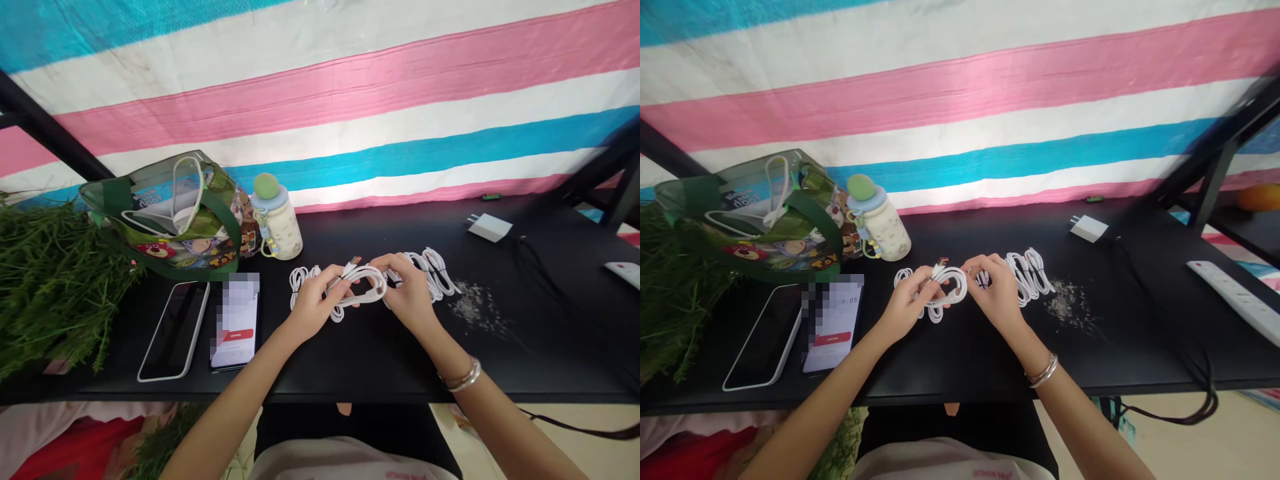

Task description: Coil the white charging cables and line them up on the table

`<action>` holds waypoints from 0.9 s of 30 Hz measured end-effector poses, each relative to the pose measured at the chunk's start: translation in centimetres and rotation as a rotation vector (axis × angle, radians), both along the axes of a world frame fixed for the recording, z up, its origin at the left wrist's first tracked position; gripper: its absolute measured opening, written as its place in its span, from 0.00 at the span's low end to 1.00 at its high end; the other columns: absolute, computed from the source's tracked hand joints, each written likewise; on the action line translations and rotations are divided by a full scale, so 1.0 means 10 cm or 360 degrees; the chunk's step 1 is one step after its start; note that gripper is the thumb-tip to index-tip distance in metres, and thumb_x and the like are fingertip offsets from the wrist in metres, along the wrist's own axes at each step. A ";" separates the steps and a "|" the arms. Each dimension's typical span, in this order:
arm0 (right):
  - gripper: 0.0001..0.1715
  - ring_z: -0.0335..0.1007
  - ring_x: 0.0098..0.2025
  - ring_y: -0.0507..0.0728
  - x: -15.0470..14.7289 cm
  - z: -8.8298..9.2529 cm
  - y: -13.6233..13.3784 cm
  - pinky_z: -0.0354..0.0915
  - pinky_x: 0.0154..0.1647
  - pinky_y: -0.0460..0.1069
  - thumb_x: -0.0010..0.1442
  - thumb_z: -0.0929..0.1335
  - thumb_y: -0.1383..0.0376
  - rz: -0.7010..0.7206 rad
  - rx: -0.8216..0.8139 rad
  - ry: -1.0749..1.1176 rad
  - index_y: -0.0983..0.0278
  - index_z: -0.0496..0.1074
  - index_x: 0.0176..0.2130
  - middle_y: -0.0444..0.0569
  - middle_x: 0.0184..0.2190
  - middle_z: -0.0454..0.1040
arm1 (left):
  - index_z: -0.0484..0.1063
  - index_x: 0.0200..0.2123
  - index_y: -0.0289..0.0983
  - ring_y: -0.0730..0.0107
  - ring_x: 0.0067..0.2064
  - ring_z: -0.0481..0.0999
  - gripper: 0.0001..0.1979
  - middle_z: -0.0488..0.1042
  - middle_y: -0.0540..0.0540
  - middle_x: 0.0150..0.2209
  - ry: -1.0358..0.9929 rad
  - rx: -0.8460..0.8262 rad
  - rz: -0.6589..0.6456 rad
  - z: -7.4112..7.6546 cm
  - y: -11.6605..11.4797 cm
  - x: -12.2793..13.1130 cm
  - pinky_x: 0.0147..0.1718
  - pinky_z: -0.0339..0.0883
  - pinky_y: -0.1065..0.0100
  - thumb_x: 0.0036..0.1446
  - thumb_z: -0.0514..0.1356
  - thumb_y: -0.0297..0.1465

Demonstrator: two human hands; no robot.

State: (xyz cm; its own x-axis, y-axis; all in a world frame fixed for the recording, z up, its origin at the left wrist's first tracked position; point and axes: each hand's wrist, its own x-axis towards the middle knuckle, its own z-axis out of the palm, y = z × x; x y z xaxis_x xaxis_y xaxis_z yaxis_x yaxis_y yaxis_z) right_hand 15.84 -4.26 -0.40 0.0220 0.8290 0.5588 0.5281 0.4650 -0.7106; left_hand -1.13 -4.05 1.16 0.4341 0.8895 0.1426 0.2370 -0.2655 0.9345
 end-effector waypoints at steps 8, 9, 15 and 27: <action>0.07 0.66 0.28 0.57 0.00 0.01 0.01 0.64 0.32 0.52 0.55 0.68 0.63 0.0067 0.0025 0.0130 0.58 0.72 0.26 0.44 0.21 0.72 | 0.63 0.56 0.39 0.72 0.25 0.69 0.22 0.72 0.54 0.20 0.0099 0.0010 -0.0084 0.02 -0.03 -0.04 0.31 0.62 0.71 0.60 0.51 0.36; 0.07 0.67 0.29 0.57 -0.01 0.01 0.01 0.64 0.32 0.52 0.55 0.68 0.62 0.0077 0.0023 0.0150 0.58 0.72 0.25 0.44 0.21 0.73 | 0.60 0.58 0.39 0.72 0.25 0.69 0.23 0.71 0.54 0.20 0.0116 0.0000 -0.0102 0.02 -0.03 -0.04 0.32 0.62 0.71 0.60 0.52 0.36; 0.08 0.67 0.29 0.57 -0.01 0.01 0.04 0.63 0.32 0.53 0.56 0.68 0.60 0.0046 0.0070 0.0220 0.59 0.71 0.26 0.43 0.20 0.72 | 0.55 0.62 0.40 0.70 0.29 0.72 0.28 0.74 0.51 0.26 0.0199 -0.0087 -0.0117 0.00 -0.04 -0.03 0.33 0.64 0.70 0.58 0.54 0.37; 0.07 0.62 0.35 0.61 0.11 -0.08 0.48 0.53 0.39 0.56 0.52 0.69 0.66 -0.0256 0.0113 -0.0614 0.59 0.70 0.24 0.46 0.23 0.73 | 0.71 0.50 0.47 0.66 0.40 0.76 0.16 0.79 0.50 0.38 0.0713 0.0434 0.0235 0.03 0.01 -0.07 0.39 0.66 0.70 0.61 0.51 0.34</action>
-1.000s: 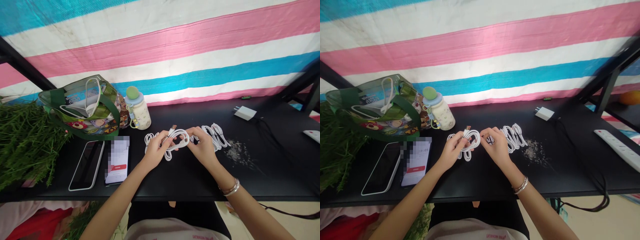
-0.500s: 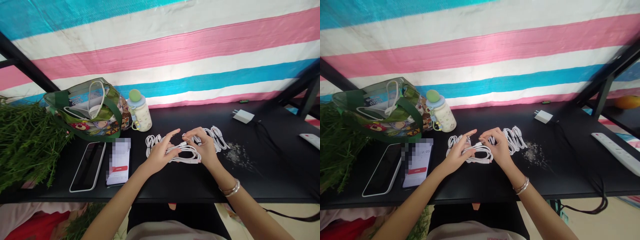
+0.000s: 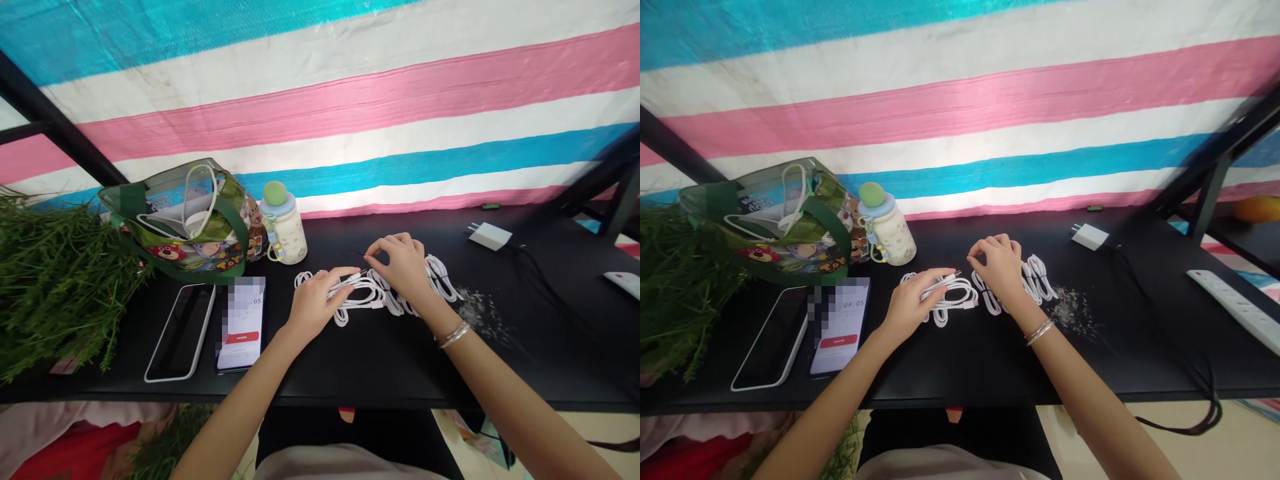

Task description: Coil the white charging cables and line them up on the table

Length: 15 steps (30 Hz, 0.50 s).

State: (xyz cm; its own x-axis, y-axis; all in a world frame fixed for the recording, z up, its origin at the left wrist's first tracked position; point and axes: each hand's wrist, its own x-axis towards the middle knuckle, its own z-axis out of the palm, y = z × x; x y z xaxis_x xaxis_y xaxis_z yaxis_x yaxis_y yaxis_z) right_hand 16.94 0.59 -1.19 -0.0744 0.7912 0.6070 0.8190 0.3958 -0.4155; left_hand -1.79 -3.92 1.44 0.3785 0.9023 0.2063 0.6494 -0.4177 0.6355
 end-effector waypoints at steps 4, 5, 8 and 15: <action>0.07 0.62 0.39 0.63 -0.03 -0.07 0.04 0.52 0.39 0.57 0.54 0.69 0.65 -0.0006 -0.0087 -0.0113 0.59 0.71 0.24 0.50 0.27 0.74 | 0.72 0.50 0.47 0.67 0.37 0.76 0.16 0.79 0.50 0.35 0.0030 0.0066 0.0068 -0.01 0.00 -0.01 0.37 0.66 0.71 0.61 0.51 0.35; 0.07 0.62 0.39 0.63 -0.03 -0.07 0.02 0.52 0.39 0.58 0.55 0.68 0.64 -0.0012 -0.0106 -0.0089 0.59 0.72 0.25 0.50 0.28 0.74 | 0.72 0.50 0.47 0.67 0.36 0.76 0.16 0.79 0.50 0.34 0.0020 0.0078 0.0094 -0.01 0.00 -0.01 0.37 0.66 0.71 0.61 0.51 0.34; 0.13 0.63 0.38 0.62 -0.05 -0.01 -0.07 0.54 0.39 0.57 0.59 0.64 0.57 0.0062 -0.0164 0.0127 0.59 0.73 0.28 0.50 0.28 0.75 | 0.72 0.49 0.46 0.68 0.37 0.76 0.16 0.79 0.50 0.35 -0.0079 0.0107 0.0163 0.01 -0.02 -0.02 0.38 0.66 0.71 0.62 0.50 0.34; 0.33 0.64 0.24 0.54 -0.26 0.16 -0.34 0.60 0.27 0.50 0.58 0.55 0.38 0.0703 -0.0760 0.1055 0.61 0.68 0.37 0.44 0.22 0.69 | 0.70 0.48 0.44 0.70 0.31 0.76 0.16 0.77 0.53 0.27 -0.0232 0.0079 0.0305 0.03 -0.04 -0.01 0.34 0.64 0.72 0.61 0.49 0.34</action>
State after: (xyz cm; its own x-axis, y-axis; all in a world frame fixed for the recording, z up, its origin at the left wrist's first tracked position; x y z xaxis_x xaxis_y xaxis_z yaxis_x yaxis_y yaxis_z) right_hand 14.31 -2.84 0.43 -0.1830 0.9507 0.2503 0.1716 0.2816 -0.9441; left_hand -1.86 -4.33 1.73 0.1641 0.9422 0.2921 0.6229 -0.3286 0.7099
